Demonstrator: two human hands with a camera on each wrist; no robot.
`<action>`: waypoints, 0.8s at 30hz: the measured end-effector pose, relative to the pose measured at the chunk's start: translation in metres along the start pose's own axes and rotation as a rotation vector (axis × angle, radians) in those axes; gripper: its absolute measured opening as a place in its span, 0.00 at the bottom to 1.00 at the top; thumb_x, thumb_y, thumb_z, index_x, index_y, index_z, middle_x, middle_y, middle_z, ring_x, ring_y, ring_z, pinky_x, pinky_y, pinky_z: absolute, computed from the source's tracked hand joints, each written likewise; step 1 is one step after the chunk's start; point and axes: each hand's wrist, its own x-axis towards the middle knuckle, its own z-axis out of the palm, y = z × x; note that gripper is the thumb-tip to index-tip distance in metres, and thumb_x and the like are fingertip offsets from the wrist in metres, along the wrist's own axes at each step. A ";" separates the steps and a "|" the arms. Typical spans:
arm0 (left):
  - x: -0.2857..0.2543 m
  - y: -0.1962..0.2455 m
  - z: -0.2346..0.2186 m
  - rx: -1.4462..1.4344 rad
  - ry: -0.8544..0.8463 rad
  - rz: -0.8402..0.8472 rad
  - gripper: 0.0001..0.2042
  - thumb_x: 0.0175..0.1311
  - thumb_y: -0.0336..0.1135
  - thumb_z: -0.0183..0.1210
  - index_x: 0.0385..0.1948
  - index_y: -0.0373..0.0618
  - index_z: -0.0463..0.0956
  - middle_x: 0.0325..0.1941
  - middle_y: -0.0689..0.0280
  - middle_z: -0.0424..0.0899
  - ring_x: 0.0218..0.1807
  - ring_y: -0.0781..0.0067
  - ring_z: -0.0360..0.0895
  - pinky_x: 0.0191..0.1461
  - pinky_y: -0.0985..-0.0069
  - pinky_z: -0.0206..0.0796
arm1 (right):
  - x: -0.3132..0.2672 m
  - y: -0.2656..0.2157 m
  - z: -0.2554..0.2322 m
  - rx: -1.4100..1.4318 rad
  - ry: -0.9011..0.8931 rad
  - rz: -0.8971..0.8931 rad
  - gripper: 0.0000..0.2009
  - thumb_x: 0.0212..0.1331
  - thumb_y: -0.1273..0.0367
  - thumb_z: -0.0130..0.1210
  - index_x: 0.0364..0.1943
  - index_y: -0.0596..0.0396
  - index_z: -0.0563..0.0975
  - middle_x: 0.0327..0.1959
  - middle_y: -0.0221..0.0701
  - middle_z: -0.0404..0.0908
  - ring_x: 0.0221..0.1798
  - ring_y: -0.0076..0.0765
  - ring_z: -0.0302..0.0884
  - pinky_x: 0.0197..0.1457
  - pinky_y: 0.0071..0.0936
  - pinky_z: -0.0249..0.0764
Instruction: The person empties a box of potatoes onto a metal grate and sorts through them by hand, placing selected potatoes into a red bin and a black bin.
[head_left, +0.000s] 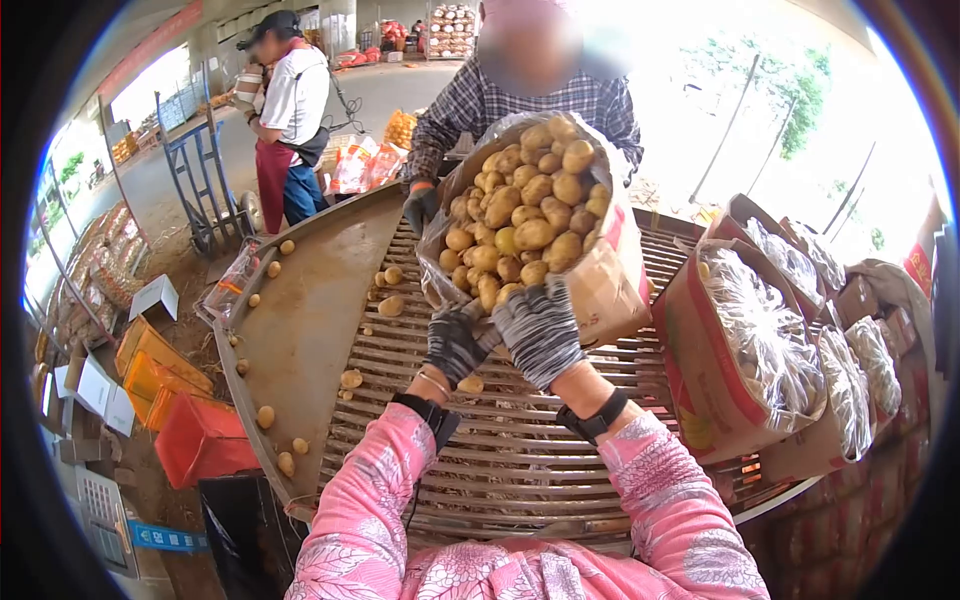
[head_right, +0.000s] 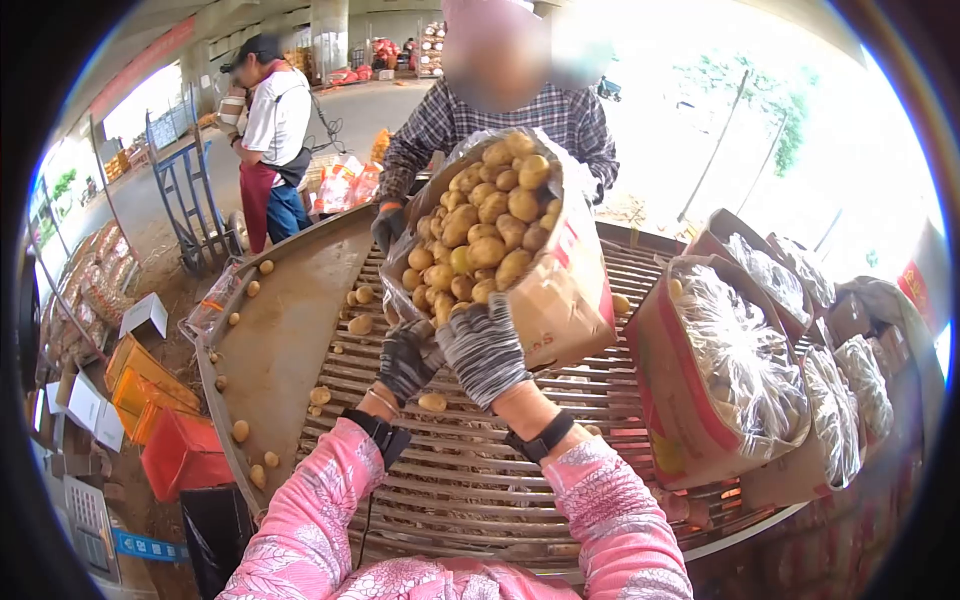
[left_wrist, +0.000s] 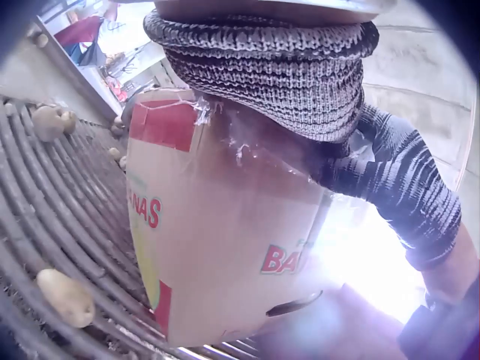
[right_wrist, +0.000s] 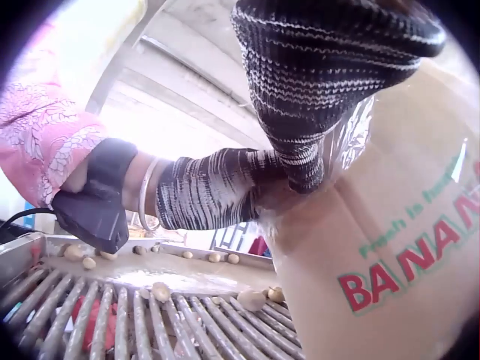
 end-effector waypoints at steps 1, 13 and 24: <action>-0.013 -0.012 0.000 -0.054 -0.032 -0.113 0.23 0.50 0.53 0.60 0.39 0.41 0.76 0.35 0.52 0.80 0.42 0.47 0.75 0.50 0.58 0.64 | 0.004 -0.008 0.000 0.010 0.008 -0.012 0.11 0.52 0.65 0.49 0.36 0.51 0.78 0.36 0.33 0.77 0.46 0.41 0.72 0.64 0.51 0.56; -0.132 -0.090 0.037 -0.477 0.231 -0.530 0.17 0.55 0.42 0.57 0.43 0.44 0.74 0.39 0.60 0.83 0.44 0.60 0.79 0.47 0.69 0.69 | 0.033 -0.115 0.040 -0.001 -0.158 -0.519 0.12 0.56 0.67 0.44 0.40 0.55 0.76 0.36 0.35 0.79 0.47 0.39 0.74 0.66 0.39 0.58; -0.165 -0.102 0.076 -1.094 0.484 -0.654 0.11 0.62 0.37 0.53 0.40 0.41 0.77 0.40 0.61 0.82 0.43 0.64 0.78 0.51 0.73 0.68 | 0.029 -0.132 0.044 0.043 -0.217 -0.517 0.16 0.54 0.67 0.45 0.46 0.57 0.75 0.48 0.37 0.76 0.59 0.43 0.68 0.70 0.42 0.53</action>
